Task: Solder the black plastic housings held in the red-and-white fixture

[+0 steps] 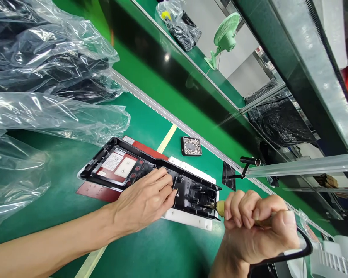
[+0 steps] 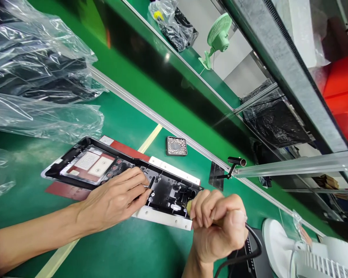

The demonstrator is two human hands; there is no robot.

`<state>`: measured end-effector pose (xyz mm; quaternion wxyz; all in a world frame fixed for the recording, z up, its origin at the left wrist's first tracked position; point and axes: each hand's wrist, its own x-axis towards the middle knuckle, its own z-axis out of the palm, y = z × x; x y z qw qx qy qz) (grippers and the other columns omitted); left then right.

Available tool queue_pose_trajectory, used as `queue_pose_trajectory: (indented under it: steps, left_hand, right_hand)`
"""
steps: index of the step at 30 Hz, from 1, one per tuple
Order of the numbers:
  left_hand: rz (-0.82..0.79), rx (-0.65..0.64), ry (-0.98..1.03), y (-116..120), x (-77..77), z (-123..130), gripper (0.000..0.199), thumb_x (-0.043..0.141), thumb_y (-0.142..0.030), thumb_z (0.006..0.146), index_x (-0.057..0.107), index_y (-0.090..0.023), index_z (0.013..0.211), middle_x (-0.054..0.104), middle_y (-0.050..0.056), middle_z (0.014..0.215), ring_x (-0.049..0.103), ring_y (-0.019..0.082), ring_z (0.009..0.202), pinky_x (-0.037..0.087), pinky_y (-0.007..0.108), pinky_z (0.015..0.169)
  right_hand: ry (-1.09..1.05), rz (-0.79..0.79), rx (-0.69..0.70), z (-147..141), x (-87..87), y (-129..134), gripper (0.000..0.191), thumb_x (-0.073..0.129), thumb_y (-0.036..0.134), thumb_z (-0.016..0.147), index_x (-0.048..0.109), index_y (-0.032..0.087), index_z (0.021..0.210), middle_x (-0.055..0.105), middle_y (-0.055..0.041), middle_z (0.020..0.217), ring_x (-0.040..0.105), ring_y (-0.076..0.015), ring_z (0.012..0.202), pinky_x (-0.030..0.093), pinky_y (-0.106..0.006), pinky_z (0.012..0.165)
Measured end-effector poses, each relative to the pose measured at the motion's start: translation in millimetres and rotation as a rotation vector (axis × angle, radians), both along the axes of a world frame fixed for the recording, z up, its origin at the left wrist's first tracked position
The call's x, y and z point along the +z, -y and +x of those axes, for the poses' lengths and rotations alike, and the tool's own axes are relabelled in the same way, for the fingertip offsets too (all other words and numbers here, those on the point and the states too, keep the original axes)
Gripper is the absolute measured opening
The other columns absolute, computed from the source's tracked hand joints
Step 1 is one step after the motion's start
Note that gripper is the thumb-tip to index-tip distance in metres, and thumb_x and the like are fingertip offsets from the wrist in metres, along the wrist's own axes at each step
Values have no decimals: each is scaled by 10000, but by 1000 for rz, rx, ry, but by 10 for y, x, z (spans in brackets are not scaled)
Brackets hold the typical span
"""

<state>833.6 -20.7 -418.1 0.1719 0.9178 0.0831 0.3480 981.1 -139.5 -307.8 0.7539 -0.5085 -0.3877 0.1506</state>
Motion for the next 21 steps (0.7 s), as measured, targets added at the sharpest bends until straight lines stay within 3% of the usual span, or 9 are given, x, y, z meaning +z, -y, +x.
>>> queue_pose_trajectory:
  steps: [21]
  left_hand:
    - [-22,-4,13,-15,35,3,229,568,-91,941,673,-108,738,594,67,729,546,211,795,504,389,692]
  right_hand:
    - [22,11,6,-9,-8,21,318,402,318,934,526,207,663,389,68,466,368,-94,361,396,-233,360]
